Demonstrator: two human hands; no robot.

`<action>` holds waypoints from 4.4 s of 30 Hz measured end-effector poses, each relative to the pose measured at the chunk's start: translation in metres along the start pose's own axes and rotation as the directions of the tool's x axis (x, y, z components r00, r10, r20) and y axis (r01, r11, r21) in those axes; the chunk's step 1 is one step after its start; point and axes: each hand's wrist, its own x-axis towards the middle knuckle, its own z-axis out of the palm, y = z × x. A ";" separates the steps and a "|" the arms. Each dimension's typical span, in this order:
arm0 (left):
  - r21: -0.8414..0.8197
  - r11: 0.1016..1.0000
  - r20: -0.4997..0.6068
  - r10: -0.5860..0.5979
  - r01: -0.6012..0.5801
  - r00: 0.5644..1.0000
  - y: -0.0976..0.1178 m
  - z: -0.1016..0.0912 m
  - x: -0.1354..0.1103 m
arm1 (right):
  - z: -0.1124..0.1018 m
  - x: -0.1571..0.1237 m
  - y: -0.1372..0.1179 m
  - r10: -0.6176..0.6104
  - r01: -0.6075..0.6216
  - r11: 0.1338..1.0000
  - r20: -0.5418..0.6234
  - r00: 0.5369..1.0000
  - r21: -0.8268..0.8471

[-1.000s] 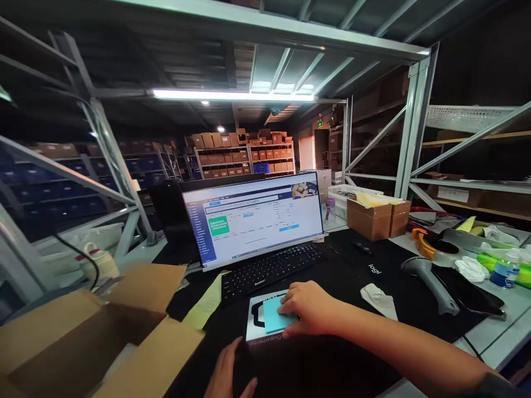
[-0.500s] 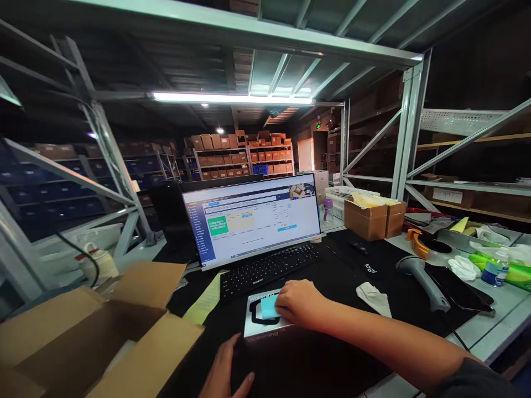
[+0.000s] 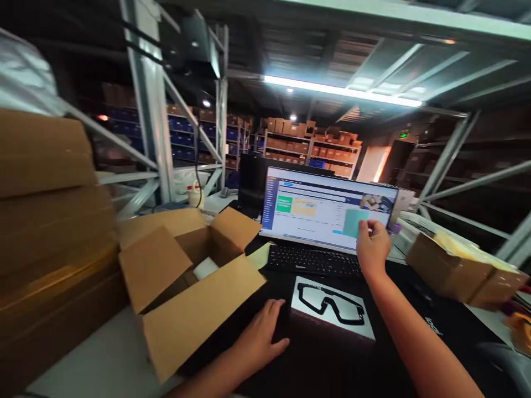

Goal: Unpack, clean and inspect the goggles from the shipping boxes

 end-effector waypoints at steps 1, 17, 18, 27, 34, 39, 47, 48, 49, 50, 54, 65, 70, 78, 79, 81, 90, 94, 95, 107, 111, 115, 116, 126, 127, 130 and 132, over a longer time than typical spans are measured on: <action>-0.003 1.000 0.004 -0.001 0.001 1.000 -0.001 0.000 -0.001 | 0.009 -0.001 -0.025 -0.056 0.063 0.992 -0.061 0.997 0.109; -0.077 0.997 -0.033 -0.024 0.021 0.999 -0.019 0.002 0.010 | 0.065 -0.038 -0.143 -0.769 0.620 0.615 0.543 0.338 0.486; -0.084 0.996 -0.052 -0.021 0.016 0.998 -0.021 0.003 0.012 | 0.052 -0.028 -0.123 -0.743 0.614 0.646 0.556 0.372 0.453; -0.094 0.995 -0.036 -0.016 0.013 0.999 -0.005 0.008 0.045 | -0.065 -0.048 0.134 -0.050 -0.021 0.997 0.797 0.602 0.078; -0.517 0.852 0.242 0.052 0.083 0.969 0.012 0.013 0.087 | -0.105 -0.124 0.180 -0.095 -0.237 0.943 0.872 0.481 0.234; -0.725 0.650 0.159 -0.167 0.230 0.973 0.012 0.018 0.074 | -0.087 -0.117 0.170 -0.204 -0.247 0.875 0.778 0.595 0.417; -0.788 0.363 0.204 -0.607 0.497 0.768 0.047 0.025 0.055 | -0.075 -0.115 0.164 0.075 -0.737 0.580 0.877 0.474 0.349; -0.790 0.354 0.216 -0.603 0.501 0.767 0.051 0.026 0.054 | -0.077 -0.116 0.164 0.066 -0.783 0.523 0.899 0.432 0.338; -0.791 0.350 0.224 -0.597 0.501 0.771 0.054 0.027 0.054 | -0.078 -0.117 0.165 0.049 -0.803 0.494 0.911 0.409 0.334; -0.791 0.350 0.228 -0.591 0.501 0.774 0.055 0.028 0.054 | -0.079 -0.118 0.166 0.038 -0.805 0.489 0.914 0.404 0.335; -0.762 0.375 0.255 -0.577 0.529 0.776 0.052 0.027 0.055 | -0.075 -0.120 0.174 0.085 -0.717 0.619 0.880 0.467 0.320; -0.743 0.348 0.470 -0.336 0.571 0.816 0.064 0.041 0.055 | -0.073 -0.090 0.207 0.148 -0.376 0.915 0.749 0.645 0.143; -0.731 0.371 0.455 -0.362 0.573 0.814 0.072 0.045 0.060 | -0.075 -0.086 0.211 0.171 -0.321 0.944 0.724 0.669 0.074; -0.721 0.350 0.523 -0.292 0.598 0.801 0.057 0.045 0.060 | -0.082 -0.086 0.206 0.213 -0.333 0.943 0.730 0.649 0.021; -0.724 0.345 0.534 -0.270 0.598 0.802 0.054 0.045 0.059 | -0.082 -0.086 0.205 0.215 -0.333 0.943 0.733 0.645 0.017; -0.731 0.339 0.547 -0.226 0.592 0.806 0.050 0.046 0.059 | -0.081 -0.086 0.207 0.216 -0.331 0.943 0.739 0.638 0.010; -0.714 0.363 0.554 -0.228 0.598 0.800 0.049 0.043 0.063 | -0.075 -0.092 0.217 0.242 -0.340 0.940 0.739 0.628 -0.019; -0.709 0.379 0.559 -0.213 0.595 0.802 0.046 0.041 0.066 | -0.075 -0.093 0.218 0.247 -0.338 0.941 0.747 0.617 -0.032; -0.711 0.380 0.557 -0.208 0.592 0.804 0.046 0.041 0.066 | -0.075 -0.093 0.219 0.246 -0.331 0.943 0.746 0.619 -0.036; -0.726 0.393 0.486 -0.288 0.565 0.825 0.037 0.014 0.043 | -0.076 -0.088 0.244 0.244 -0.284 0.956 0.727 0.642 -0.070; -0.735 0.353 0.490 -0.315 0.579 0.813 0.033 0.004 0.027 | -0.079 -0.085 0.243 0.244 -0.277 0.958 0.725 0.644 -0.076; -0.751 0.377 0.425 -0.350 0.541 0.834 0.032 -0.007 0.011 | -0.086 -0.075 0.237 0.280 -0.264 0.954 0.724 0.630 -0.139; -0.753 0.387 0.406 -0.364 0.532 0.838 0.033 -0.010 0.007 | -0.087 -0.073 0.237 0.285 -0.262 0.954 0.728 0.624 -0.149; -0.767 0.342 0.245 -0.625 0.542 0.741 0.011 -0.042 -0.047 | -0.084 -0.082 0.268 0.260 -0.241 0.961 0.754 0.603 -0.138; -0.770 0.343 0.200 -0.670 0.538 0.715 0.007 -0.043 -0.056 | -0.083 -0.083 0.270 0.248 -0.232 0.964 0.765 0.595 -0.131; -0.748 0.446 0.065 -0.689 0.492 0.722 0.006 -0.043 -0.077 | -0.087 -0.076 0.274 0.204 -0.208 0.972 0.827 0.524 -0.108; -0.710 0.574 -0.082 -0.643 0.408 0.761 0.021 -0.041 -0.085 | -0.099 -0.063 0.278 0.173 -0.212 0.974 0.868 0.466 -0.081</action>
